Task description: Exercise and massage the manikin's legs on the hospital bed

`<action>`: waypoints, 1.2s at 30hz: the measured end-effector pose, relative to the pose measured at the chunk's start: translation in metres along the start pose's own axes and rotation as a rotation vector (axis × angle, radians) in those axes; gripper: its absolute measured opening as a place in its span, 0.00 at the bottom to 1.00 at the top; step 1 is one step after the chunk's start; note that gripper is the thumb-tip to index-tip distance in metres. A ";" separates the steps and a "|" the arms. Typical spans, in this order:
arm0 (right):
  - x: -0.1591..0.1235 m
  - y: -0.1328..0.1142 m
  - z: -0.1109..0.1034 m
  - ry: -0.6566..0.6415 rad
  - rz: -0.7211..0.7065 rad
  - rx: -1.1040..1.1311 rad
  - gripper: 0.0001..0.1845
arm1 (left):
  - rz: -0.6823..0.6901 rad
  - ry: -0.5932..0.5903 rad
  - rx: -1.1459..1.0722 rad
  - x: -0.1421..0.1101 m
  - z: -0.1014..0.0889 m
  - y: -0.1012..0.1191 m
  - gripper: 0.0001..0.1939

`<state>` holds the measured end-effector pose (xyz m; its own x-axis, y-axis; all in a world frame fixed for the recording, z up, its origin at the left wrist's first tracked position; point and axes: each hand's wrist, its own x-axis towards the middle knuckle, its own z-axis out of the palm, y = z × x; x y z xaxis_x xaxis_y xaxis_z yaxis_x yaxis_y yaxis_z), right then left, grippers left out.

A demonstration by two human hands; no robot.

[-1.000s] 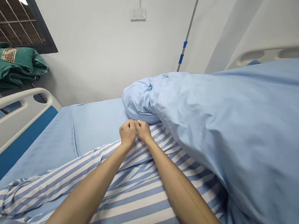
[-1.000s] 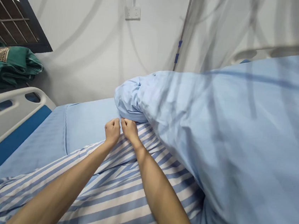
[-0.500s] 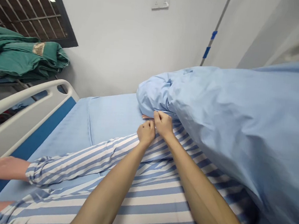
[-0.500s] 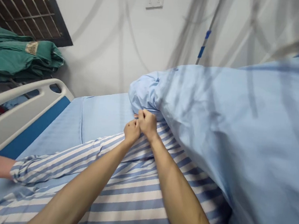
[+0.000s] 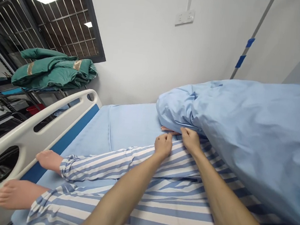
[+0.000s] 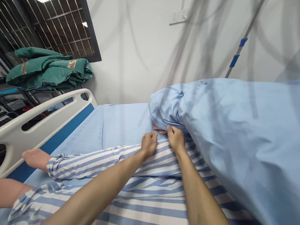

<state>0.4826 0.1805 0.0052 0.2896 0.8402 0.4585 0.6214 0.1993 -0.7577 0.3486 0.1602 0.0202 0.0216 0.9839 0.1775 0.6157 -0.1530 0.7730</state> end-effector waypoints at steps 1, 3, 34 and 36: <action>-0.001 0.000 0.000 0.007 0.011 0.006 0.21 | -0.011 0.008 -0.029 0.003 -0.014 -0.011 0.21; -0.001 -0.002 -0.002 0.016 0.026 0.004 0.21 | -0.041 0.054 -0.026 0.007 -0.056 -0.042 0.22; -0.124 -0.249 0.238 -0.296 -0.057 0.340 0.26 | -0.291 0.401 0.089 -0.066 -0.298 -0.270 0.22; -0.154 -0.283 0.286 -0.336 0.016 0.466 0.26 | -0.290 0.398 0.033 -0.065 -0.303 -0.273 0.23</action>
<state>0.0536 0.1389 0.0164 0.0015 0.9439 0.3303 0.2099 0.3227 -0.9229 -0.0595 0.1095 -0.0181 -0.4527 0.8730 0.1816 0.5763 0.1310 0.8067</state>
